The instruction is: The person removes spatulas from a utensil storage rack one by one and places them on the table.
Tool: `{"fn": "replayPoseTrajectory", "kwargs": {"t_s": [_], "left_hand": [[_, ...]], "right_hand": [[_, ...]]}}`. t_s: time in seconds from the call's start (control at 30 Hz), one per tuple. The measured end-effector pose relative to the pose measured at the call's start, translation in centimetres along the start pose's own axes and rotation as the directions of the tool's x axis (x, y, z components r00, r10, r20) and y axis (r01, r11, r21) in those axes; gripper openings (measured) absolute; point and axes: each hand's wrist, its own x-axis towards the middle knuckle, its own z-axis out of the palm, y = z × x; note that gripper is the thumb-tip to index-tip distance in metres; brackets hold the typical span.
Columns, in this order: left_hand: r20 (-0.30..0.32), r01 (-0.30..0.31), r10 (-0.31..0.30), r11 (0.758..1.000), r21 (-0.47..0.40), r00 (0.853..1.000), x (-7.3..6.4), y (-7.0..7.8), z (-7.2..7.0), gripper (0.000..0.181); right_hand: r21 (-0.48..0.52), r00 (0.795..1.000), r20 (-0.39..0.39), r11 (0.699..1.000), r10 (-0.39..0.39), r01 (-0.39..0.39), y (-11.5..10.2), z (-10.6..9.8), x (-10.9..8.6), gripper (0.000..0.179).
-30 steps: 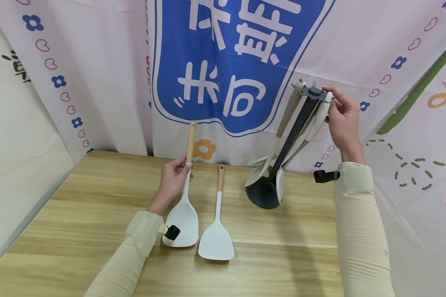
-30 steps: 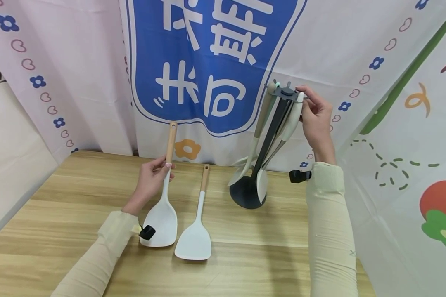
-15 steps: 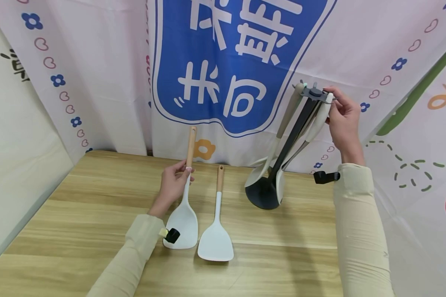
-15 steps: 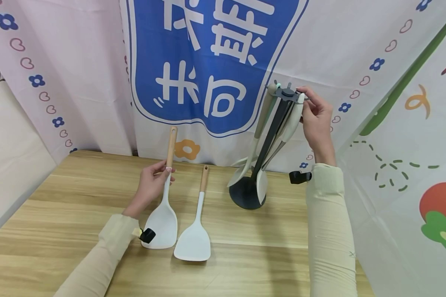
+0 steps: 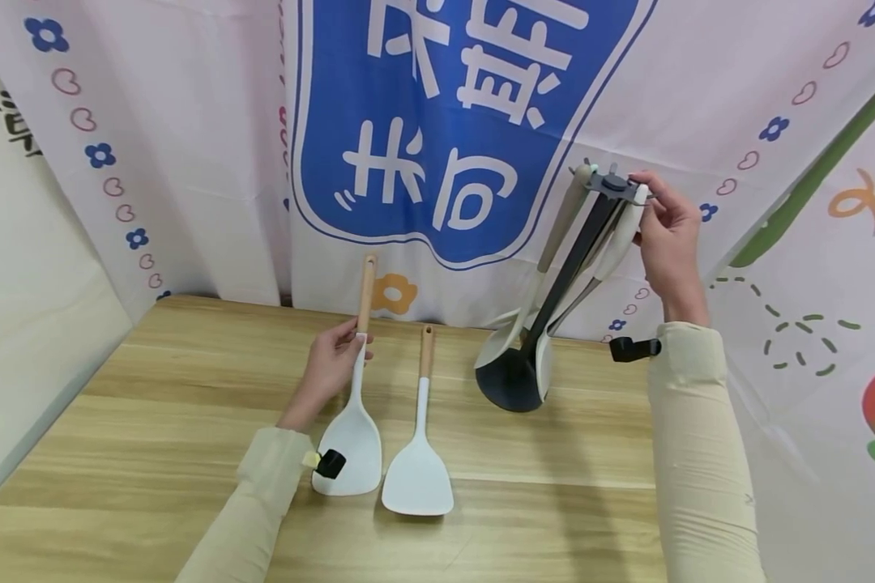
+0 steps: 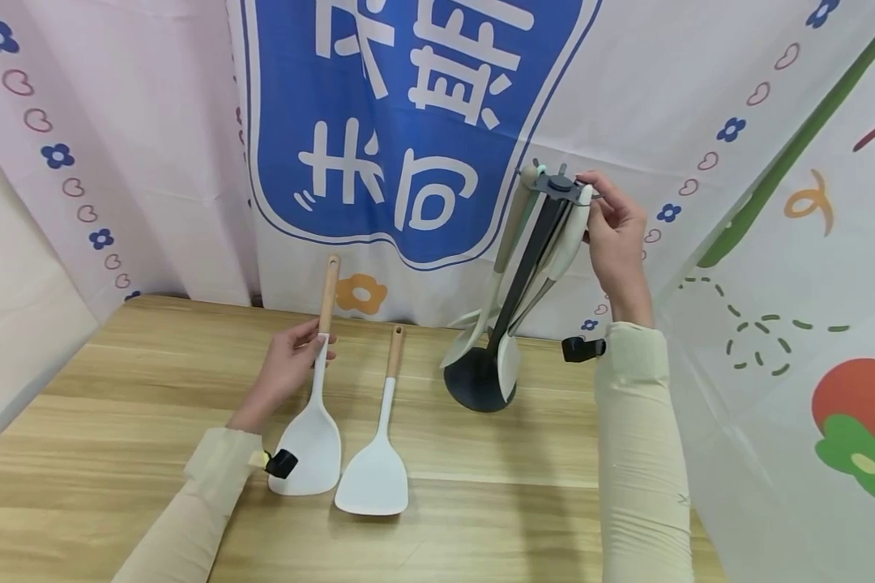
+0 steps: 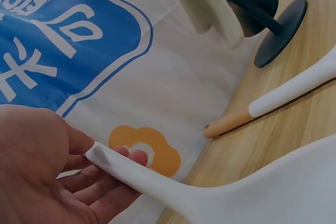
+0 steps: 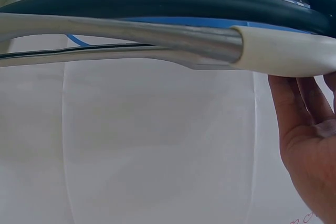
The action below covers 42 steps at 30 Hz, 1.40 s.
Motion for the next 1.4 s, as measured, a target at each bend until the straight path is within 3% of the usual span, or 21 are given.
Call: {"fn": "replayPoseTrajectory", "kwargs": {"t_s": [0.2, 0.53, 1.13, 1.4], "left_hand": [[0.033, -0.001, 0.0, 1.0, 0.019, 0.999, -0.3, 0.0, -0.6, 0.048], [0.071, -0.059, 0.057, 0.998, 0.03, 0.996, 0.1, -0.7, -0.4, 0.049], [0.07, -0.028, 0.016, 0.983, 0.179, 0.997, 0.4, -1.1, -0.2, 0.049], [0.11, -0.018, -0.008, 0.972, 0.236, 0.994, 1.0, -1.0, -0.3, 0.051]], "right_hand": [[0.008, 1.0, 0.003, 1.0, 0.0, 0.0, 0.0, 0.1, 0.0, 0.027], [0.013, 1.0, 0.0, 1.0, 0.009, -0.009, -0.1, 0.2, 0.0, 0.027], [0.007, 1.0, -0.008, 1.0, 0.024, -0.024, -0.2, 0.1, -0.1, 0.027], [-0.015, 1.0, -0.005, 1.0, 0.025, -0.025, 0.0, 0.0, 0.0, 0.028]]}}
